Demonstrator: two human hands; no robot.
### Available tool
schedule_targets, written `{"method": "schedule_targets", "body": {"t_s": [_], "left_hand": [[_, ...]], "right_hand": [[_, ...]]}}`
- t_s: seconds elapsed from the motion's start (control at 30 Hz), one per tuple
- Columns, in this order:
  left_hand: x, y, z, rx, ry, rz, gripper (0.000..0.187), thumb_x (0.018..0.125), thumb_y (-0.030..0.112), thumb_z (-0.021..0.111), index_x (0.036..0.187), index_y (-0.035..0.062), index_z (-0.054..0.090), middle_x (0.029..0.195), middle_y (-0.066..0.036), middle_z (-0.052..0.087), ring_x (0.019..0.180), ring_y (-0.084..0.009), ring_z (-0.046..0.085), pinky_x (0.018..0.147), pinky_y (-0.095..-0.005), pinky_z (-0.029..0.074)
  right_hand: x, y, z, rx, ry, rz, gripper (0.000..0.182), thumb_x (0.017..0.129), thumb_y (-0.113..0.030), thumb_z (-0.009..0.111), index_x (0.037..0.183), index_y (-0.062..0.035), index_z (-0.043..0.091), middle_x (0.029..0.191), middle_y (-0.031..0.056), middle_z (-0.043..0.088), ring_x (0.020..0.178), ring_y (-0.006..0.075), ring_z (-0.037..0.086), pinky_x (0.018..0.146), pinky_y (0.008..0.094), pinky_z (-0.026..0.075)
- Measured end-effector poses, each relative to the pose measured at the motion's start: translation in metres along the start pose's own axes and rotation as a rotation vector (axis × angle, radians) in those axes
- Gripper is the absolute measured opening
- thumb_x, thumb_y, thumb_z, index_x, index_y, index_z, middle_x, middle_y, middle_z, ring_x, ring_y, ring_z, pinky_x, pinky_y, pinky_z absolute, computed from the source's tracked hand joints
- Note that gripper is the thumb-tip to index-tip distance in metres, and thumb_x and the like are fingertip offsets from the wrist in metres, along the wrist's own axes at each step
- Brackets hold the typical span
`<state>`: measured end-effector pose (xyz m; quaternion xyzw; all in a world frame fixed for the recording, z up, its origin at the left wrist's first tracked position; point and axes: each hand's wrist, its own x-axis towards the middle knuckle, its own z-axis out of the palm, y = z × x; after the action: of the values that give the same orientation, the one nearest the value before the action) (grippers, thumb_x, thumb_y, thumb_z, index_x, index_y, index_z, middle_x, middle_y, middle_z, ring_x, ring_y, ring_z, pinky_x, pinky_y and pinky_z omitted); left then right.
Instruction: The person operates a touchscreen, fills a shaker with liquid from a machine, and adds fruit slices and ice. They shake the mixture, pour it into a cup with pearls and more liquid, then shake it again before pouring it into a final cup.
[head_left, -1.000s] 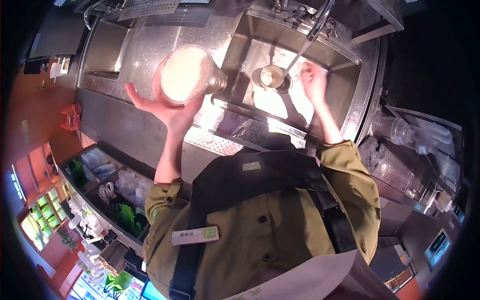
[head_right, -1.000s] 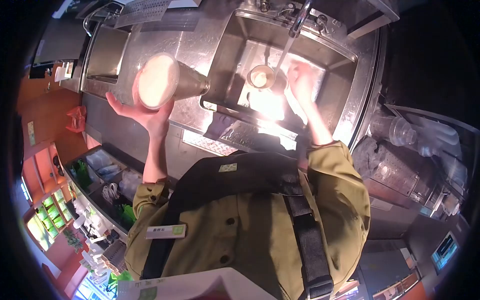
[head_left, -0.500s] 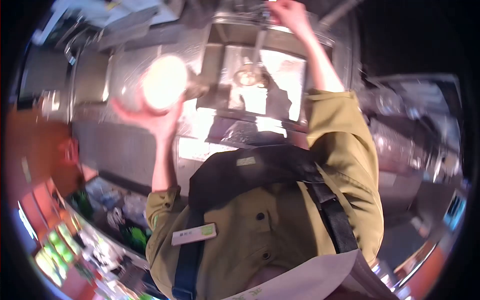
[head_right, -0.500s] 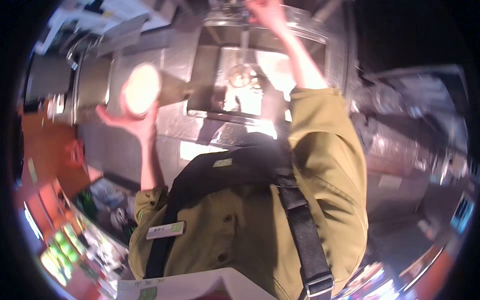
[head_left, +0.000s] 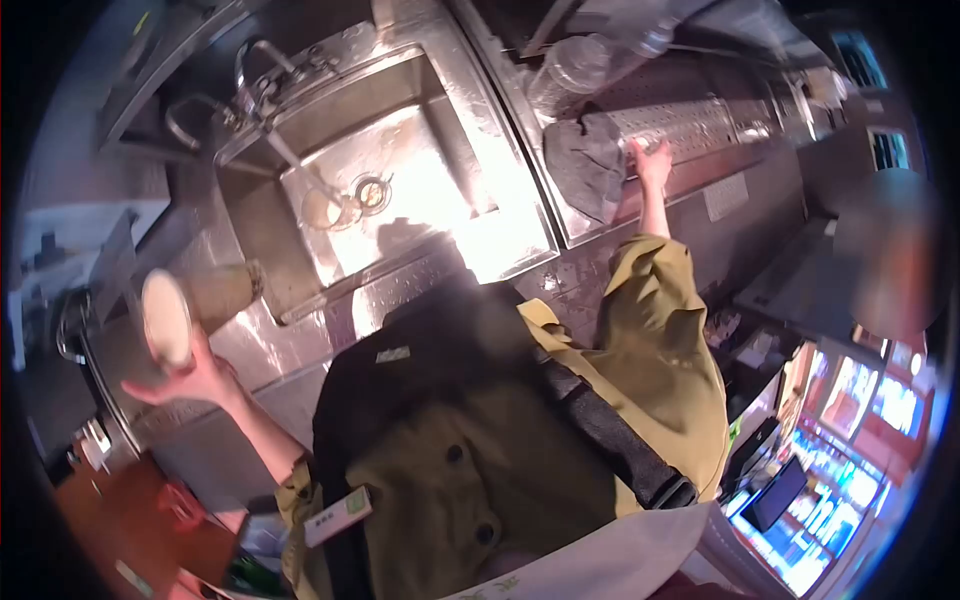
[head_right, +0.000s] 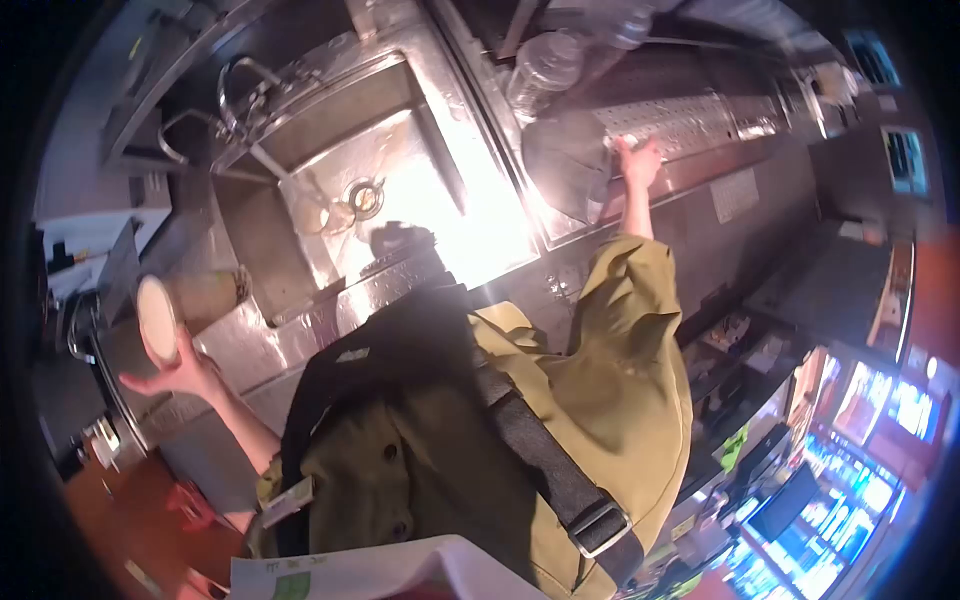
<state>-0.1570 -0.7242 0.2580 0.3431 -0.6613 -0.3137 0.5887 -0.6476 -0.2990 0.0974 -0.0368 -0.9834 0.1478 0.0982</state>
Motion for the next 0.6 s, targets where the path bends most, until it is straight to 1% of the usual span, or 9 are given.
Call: {"method": "schedule_targets", "body": {"t_s": [0.07, 0.1, 0.17, 0.27, 0.3, 0.37, 0.4, 0.5, 0.6], "left_hand": [[-0.001, 0.017, 0.007, 0.167, 0.019, -0.032, 0.102, 0.061, 0.000, 0.073, 0.132, 0.0153, 0.001, 0.120, -0.018, 0.034, 0.105, -0.0278, 0.046, 0.087, -0.0392, 0.046], [-0.001, 0.016, 0.008, 0.205, 0.061, 0.009, 0.104, 0.058, 0.002, 0.075, 0.132, 0.0132, 0.003, 0.125, -0.015, 0.025, 0.108, -0.0281, 0.042, 0.089, -0.0395, 0.043], [0.000, 0.022, 0.010, 0.168, 0.050, 0.055, 0.107, 0.055, 0.002, 0.076, 0.133, 0.0108, 0.002, 0.129, -0.012, 0.015, 0.111, -0.0290, 0.040, 0.092, -0.0418, 0.040], [-0.004, 0.022, 0.007, 0.016, -0.003, 0.018, 0.107, 0.061, -0.002, 0.071, 0.133, 0.0187, -0.005, 0.120, -0.025, 0.040, 0.110, -0.0289, 0.043, 0.093, -0.0410, 0.037], [-0.004, 0.023, 0.006, 0.023, -0.039, 0.062, 0.106, 0.062, -0.004, 0.069, 0.133, 0.0189, -0.006, 0.121, -0.025, 0.039, 0.112, -0.0278, 0.042, 0.094, -0.0408, 0.036], [-0.005, 0.024, 0.003, 0.016, -0.045, 0.059, 0.108, 0.062, -0.003, 0.070, 0.133, 0.0189, -0.008, 0.122, -0.025, 0.038, 0.113, -0.0272, 0.041, 0.096, -0.0405, 0.034], [-0.005, 0.026, 0.002, 0.019, -0.049, 0.056, 0.109, 0.062, -0.002, 0.071, 0.133, 0.0189, -0.009, 0.122, -0.025, 0.038, 0.113, -0.0273, 0.041, 0.096, -0.0406, 0.033], [-0.004, 0.032, -0.004, 0.046, -0.062, 0.066, 0.110, 0.062, 0.000, 0.072, 0.133, 0.0188, -0.010, 0.123, -0.024, 0.037, 0.114, -0.0277, 0.040, 0.096, -0.0409, 0.032], [-0.004, 0.034, -0.012, 0.110, -0.066, 0.055, 0.115, 0.059, 0.005, 0.075, 0.133, 0.0168, -0.013, 0.123, -0.023, 0.037, 0.114, -0.0297, 0.041, 0.096, -0.0423, 0.033]], "right_hand": [[0.016, 0.021, 0.018, -0.069, 0.088, -0.179, 0.061, 0.068, -0.045, 0.065, 0.105, 0.0032, 0.053, 0.100, 0.0224, 0.057, 0.093, 0.0337, 0.055, 0.082, 0.0416, 0.042], [-0.009, -0.025, -0.034, 0.179, -0.040, -0.151, 0.053, 0.069, -0.036, 0.068, 0.101, 0.0037, 0.054, 0.098, 0.0214, 0.057, 0.091, 0.0307, 0.056, 0.078, 0.0375, 0.044], [-0.042, -0.074, -0.037, 0.353, 0.154, -0.379, 0.048, 0.067, -0.023, 0.069, 0.101, 0.0060, 0.051, 0.098, 0.0202, 0.054, 0.093, 0.0296, 0.053, 0.079, 0.0366, 0.043], [-0.147, -0.201, -0.044, 0.593, -0.445, -0.717, 0.049, 0.068, -0.021, 0.067, 0.109, -0.0002, 0.049, 0.104, 0.0183, 0.052, 0.099, 0.0300, 0.051, 0.084, 0.0373, 0.041], [-0.188, -0.240, -0.045, 0.600, -0.704, -0.665, 0.051, 0.067, -0.022, 0.068, 0.112, -0.0083, 0.049, 0.105, 0.0153, 0.053, 0.090, 0.0272, 0.055, 0.080, 0.0353, 0.044], [-0.245, -0.291, 0.054, 0.895, -0.698, -0.941, 0.054, 0.066, -0.021, 0.066, 0.111, -0.0006, 0.045, 0.103, 0.0177, 0.052, 0.089, 0.0292, 0.054, 0.076, 0.0387, 0.045], [-0.266, -0.320, 0.083, 0.686, -0.677, -0.999, 0.053, 0.065, -0.019, 0.066, 0.109, 0.0024, 0.045, 0.103, 0.0190, 0.052, 0.091, 0.0308, 0.053, 0.078, 0.0376, 0.044], [-0.297, -0.366, 0.117, 0.748, -0.799, -0.812, 0.048, 0.065, -0.017, 0.065, 0.105, 0.0041, 0.047, 0.105, 0.0213, 0.052, 0.099, 0.0344, 0.051, 0.084, 0.0386, 0.042], [-0.303, -0.370, 0.132, 0.728, -0.733, -0.849, 0.053, 0.068, -0.019, 0.064, 0.111, 0.0037, 0.042, 0.103, 0.0226, 0.052, 0.098, 0.0347, 0.051, 0.083, 0.0394, 0.042]]}}
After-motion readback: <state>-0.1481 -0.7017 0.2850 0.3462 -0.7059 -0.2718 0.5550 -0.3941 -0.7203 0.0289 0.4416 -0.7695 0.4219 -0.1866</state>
